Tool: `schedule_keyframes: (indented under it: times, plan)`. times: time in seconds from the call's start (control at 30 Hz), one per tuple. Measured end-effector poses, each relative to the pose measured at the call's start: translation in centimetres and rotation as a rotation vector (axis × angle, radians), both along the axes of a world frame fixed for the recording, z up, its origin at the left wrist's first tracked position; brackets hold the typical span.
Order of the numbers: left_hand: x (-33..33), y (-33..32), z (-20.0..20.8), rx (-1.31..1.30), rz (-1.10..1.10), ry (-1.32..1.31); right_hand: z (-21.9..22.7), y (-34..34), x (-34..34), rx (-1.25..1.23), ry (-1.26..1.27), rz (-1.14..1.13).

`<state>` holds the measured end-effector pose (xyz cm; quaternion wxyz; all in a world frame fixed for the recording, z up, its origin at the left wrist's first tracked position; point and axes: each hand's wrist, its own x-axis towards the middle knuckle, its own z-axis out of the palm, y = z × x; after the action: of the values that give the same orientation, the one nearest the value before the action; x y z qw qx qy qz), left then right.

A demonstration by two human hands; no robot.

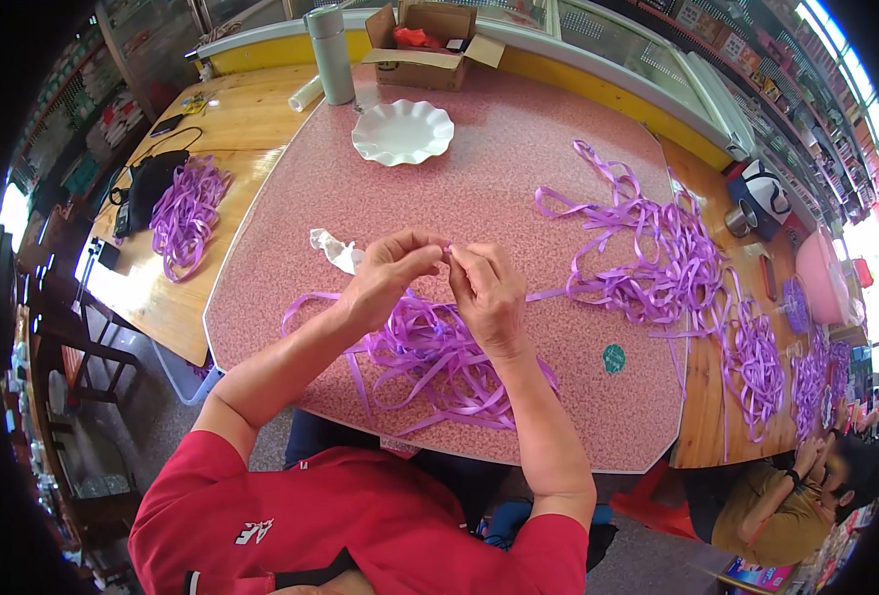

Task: Tying knots in purple plastic ribbons at a table.

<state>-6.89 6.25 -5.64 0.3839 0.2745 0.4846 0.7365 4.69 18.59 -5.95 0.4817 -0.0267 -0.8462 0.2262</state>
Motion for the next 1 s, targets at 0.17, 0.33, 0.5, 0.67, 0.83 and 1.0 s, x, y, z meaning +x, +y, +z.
schedule_keyframes:
  times: [0.17,0.33,0.5,0.67,0.83,1.0]
  plan:
    - [0.2,0.4,-1.0,0.007,0.040,0.010,0.2,-0.3,-0.1,-0.063,0.008,0.044]
    - [0.1,0.9,-2.0,-0.024,0.066,0.034,0.1,-0.5,-0.4,-0.090,0.018,0.058]
    - [0.6,0.4,-1.1,-0.046,0.090,0.093,-0.1,-0.2,-0.1,-0.048,-0.029,0.027]
    - [0.4,0.5,-1.1,-0.087,0.099,0.173,0.0,0.1,-0.1,0.066,-0.060,-0.015]
    - [0.0,1.1,-2.2,-0.129,0.111,0.250,0.1,0.0,-0.2,0.041,-0.066,0.013]
    - [0.4,1.2,-2.2,-0.048,0.046,0.256,-0.9,-0.3,-0.3,-0.341,-0.087,0.046]
